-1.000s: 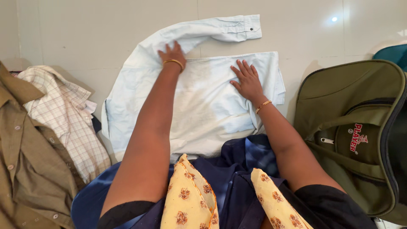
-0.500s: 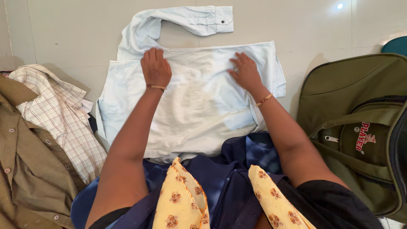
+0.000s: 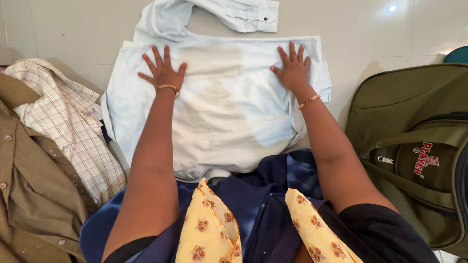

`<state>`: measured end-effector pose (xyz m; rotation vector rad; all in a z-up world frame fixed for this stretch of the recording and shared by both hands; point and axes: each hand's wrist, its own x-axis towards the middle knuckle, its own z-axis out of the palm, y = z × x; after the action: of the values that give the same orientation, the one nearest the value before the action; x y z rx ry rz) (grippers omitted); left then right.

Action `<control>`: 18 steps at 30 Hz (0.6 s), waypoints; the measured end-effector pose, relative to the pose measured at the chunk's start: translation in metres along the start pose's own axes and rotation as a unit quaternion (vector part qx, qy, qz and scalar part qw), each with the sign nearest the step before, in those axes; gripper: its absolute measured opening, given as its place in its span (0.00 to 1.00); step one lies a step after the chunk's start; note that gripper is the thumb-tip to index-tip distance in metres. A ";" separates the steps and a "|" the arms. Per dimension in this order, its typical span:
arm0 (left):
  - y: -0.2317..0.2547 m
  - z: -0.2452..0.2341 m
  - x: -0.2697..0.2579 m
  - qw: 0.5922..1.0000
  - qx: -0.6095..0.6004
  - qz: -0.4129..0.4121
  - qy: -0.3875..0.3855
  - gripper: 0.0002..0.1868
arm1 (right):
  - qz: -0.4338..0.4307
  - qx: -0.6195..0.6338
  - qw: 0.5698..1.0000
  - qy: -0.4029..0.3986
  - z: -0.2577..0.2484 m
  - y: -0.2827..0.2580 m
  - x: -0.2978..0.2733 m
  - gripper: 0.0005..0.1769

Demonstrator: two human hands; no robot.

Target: The person buttons a light blue shirt and then folds it by tucking in the sleeves and flattening the torso section on the floor.

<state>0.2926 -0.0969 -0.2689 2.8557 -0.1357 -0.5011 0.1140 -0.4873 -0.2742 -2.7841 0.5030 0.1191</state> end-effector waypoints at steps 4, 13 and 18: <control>0.006 -0.019 0.023 1.000 -0.005 0.007 -0.016 0.47 | -0.004 -0.002 1.000 -0.011 -0.004 0.000 0.023 0.43; -0.014 -0.005 0.066 0.991 -0.124 0.053 0.004 0.50 | -0.034 -0.017 0.998 -0.049 -0.014 0.015 0.082 0.38; -0.012 0.023 0.016 0.980 -0.010 0.164 0.110 0.52 | -0.103 0.131 0.986 0.021 -0.039 0.040 0.075 0.20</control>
<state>0.3003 -0.0923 -0.2976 2.7649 -0.5452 -0.1188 0.1707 -0.5595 -0.2585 -2.5637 0.2201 -0.0495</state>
